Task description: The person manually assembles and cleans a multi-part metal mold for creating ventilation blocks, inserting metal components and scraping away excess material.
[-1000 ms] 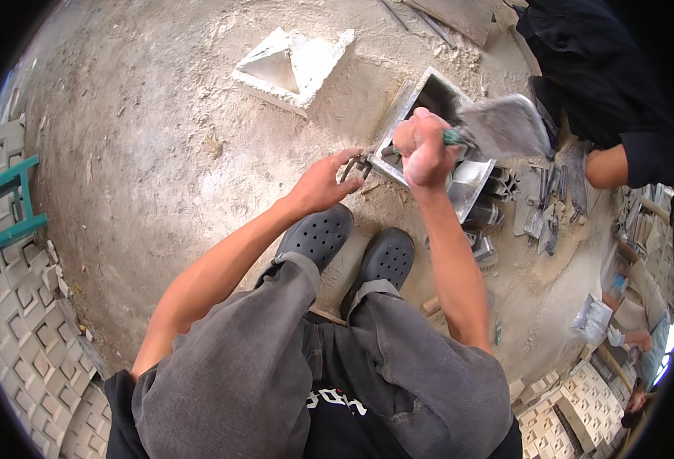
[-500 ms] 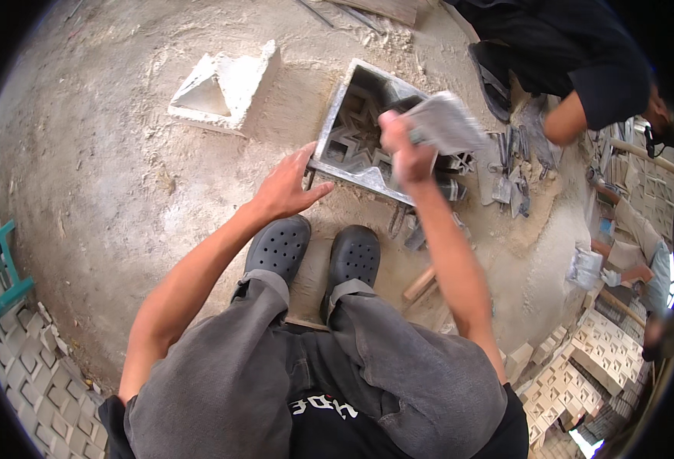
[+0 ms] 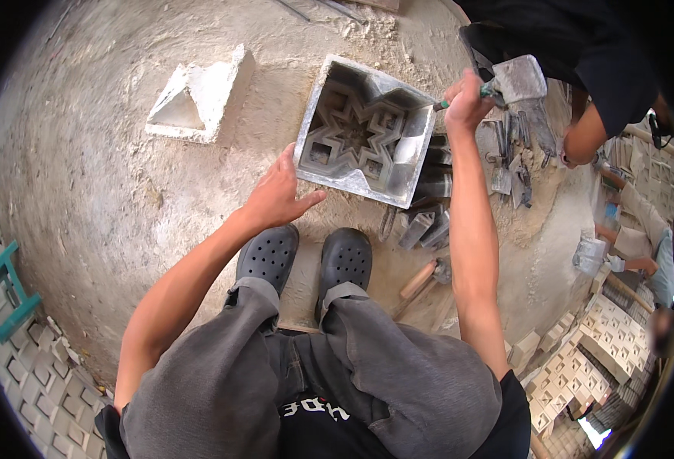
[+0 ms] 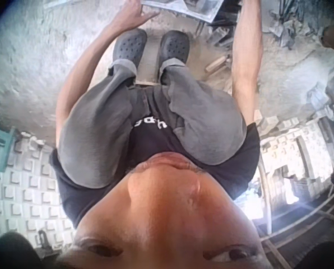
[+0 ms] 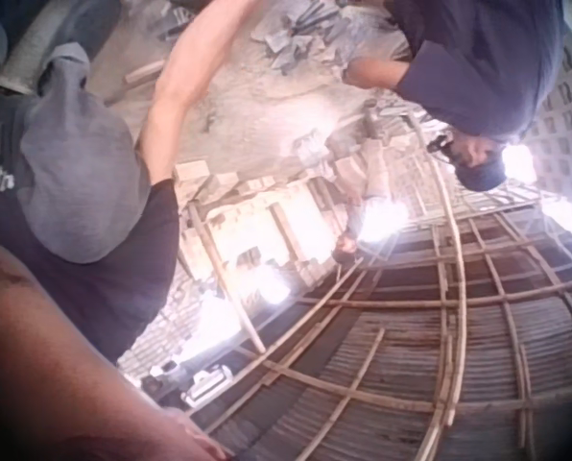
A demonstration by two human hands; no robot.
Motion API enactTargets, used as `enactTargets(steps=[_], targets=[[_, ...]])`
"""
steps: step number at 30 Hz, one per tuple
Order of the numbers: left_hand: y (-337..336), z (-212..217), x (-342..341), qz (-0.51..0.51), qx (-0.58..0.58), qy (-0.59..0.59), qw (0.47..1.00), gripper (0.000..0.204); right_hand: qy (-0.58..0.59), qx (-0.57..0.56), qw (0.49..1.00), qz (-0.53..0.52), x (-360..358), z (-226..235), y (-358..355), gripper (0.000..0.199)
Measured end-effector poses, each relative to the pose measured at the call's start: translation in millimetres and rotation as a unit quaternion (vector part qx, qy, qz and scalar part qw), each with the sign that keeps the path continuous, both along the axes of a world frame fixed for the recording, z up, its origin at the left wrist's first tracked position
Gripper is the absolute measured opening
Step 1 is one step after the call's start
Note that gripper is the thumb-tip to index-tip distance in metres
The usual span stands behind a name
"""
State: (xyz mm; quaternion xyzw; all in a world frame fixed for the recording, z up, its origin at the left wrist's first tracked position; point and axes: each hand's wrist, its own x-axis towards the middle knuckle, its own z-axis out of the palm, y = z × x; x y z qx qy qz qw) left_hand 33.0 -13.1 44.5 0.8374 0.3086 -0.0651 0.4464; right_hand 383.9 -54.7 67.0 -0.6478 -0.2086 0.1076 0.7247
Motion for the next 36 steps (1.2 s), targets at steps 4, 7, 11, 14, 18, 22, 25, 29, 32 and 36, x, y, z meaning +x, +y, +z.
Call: enactTargets(steps=[4,7,11,14,18,22,25,29,32,36], targets=[[2,-4,-6,0.010,-0.004,0.002,1.000,0.103,0.022,0.050,0.998,0.019,6,16,15,0.047],[1,-1,-4,0.014,-0.006,0.009,1.000,0.103,0.004,0.076,0.996,0.049,13,34,17,0.048],[-2,0,0,0.021,-0.009,0.001,1.000,0.102,-0.018,0.031,0.999,0.016,7,3,11,0.046],[-3,5,-2,0.036,-0.019,0.009,0.999,0.101,0.011,-0.001,1.000,0.011,4,-3,5,0.045],[3,3,-4,0.050,-0.034,0.022,0.998,0.097,0.020,0.013,0.999,0.038,3,14,5,0.046],[17,15,12,0.069,0.021,0.041,0.997,0.091,0.040,-0.009,0.999,0.023,-8,31,-13,0.047],[48,11,33,-0.089,0.310,-0.027,0.946,0.077,0.079,-0.077,0.994,-0.012,-34,39,-41,0.048],[92,34,86,-0.349,0.427,0.090,0.830,0.067,0.134,-0.122,0.982,-0.059,-58,27,-101,0.050],[138,30,118,-0.494,0.386,0.073,0.776,0.060,0.167,-0.153,0.969,-0.096,-75,23,-152,0.050],[206,7,115,-0.471,0.436,-0.085,0.762,0.054,0.258,-0.198,0.937,-0.130,-106,23,-205,0.048]])
